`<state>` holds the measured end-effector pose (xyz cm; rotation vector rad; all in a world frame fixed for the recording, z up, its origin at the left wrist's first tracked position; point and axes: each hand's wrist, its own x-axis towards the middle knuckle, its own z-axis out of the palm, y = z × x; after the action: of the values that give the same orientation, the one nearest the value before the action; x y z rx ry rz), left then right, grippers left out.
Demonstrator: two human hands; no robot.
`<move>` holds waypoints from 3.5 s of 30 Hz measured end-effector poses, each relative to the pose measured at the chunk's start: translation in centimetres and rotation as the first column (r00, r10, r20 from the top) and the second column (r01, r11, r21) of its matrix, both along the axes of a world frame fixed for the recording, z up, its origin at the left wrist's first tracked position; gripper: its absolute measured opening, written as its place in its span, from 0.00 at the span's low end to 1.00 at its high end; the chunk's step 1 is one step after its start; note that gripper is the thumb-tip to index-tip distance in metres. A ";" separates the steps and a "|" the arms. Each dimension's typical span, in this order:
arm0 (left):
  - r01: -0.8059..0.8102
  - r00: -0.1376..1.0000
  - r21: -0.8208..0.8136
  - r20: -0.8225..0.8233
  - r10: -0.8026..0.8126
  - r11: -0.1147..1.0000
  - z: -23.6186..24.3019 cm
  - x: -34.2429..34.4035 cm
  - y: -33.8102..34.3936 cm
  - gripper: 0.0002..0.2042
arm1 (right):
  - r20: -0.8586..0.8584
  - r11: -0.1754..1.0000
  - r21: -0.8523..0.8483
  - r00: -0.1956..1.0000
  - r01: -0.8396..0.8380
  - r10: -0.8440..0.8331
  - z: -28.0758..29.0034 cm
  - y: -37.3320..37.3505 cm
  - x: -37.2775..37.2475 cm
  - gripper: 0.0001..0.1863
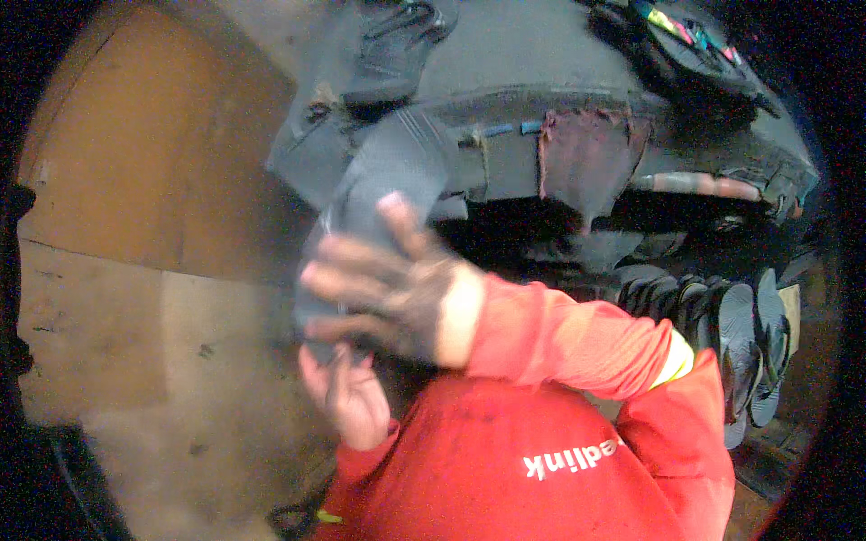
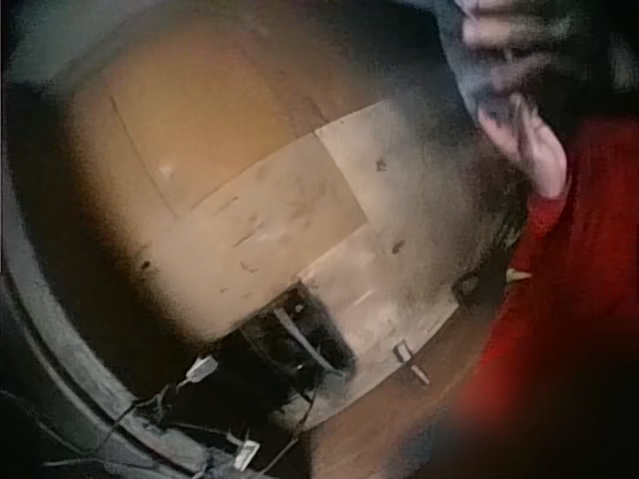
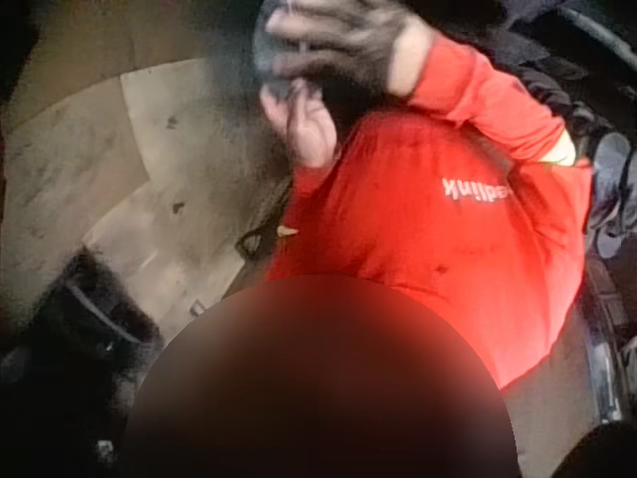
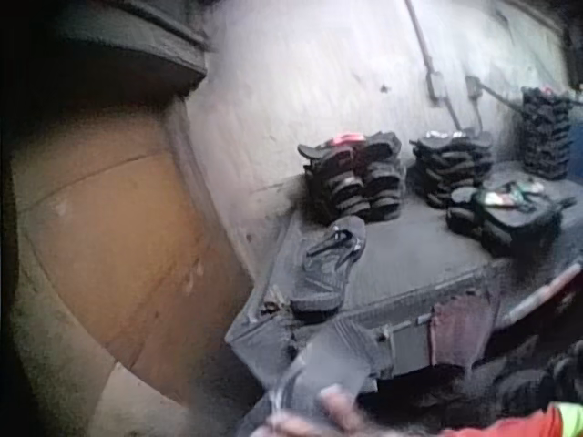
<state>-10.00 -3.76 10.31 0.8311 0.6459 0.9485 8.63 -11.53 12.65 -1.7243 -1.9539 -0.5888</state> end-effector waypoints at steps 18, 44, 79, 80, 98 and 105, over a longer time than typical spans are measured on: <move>0.907 0.421 -0.081 0.102 -0.901 0.414 -3.0 5.6 2.8 0.17 | -0.951 0.919 -0.282 0.046 0.276 -0.306 0.1 -11.8 -0.7 0.41; 0.597 0.649 0.333 -0.736 -0.195 0.730 -5.9 10.1 2.6 0.16 | -0.359 0.793 -0.492 0.747 0.358 -0.560 -14.2 -7.9 0.1 0.39; 0.358 0.726 0.473 -0.684 0.079 0.805 2.0 10.0 2.5 0.11 | -0.480 0.934 -0.357 0.861 -0.018 -0.167 -10.3 -3.4 4.5 0.45; 0.340 0.732 0.469 -0.676 0.084 0.815 2.7 9.5 2.3 0.11 | -0.568 0.973 -0.226 0.819 -0.052 -0.088 -9.8 -3.3 4.1 0.46; 0.209 0.568 0.340 -0.806 0.169 0.917 3.5 -4.9 -4.9 0.14 | -0.433 0.785 -0.307 0.813 -0.539 0.389 -5.8 -0.9 3.9 0.36; -0.057 0.943 -0.290 -0.331 -0.044 0.955 -3.4 -9.4 -4.0 0.32 | -0.270 0.776 -0.195 0.793 -0.600 0.546 -4.7 -0.4 2.7 0.23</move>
<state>-19.36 -7.73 6.92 0.7251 1.0591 0.6967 11.38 -11.92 7.98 -1.1430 -2.3306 0.0812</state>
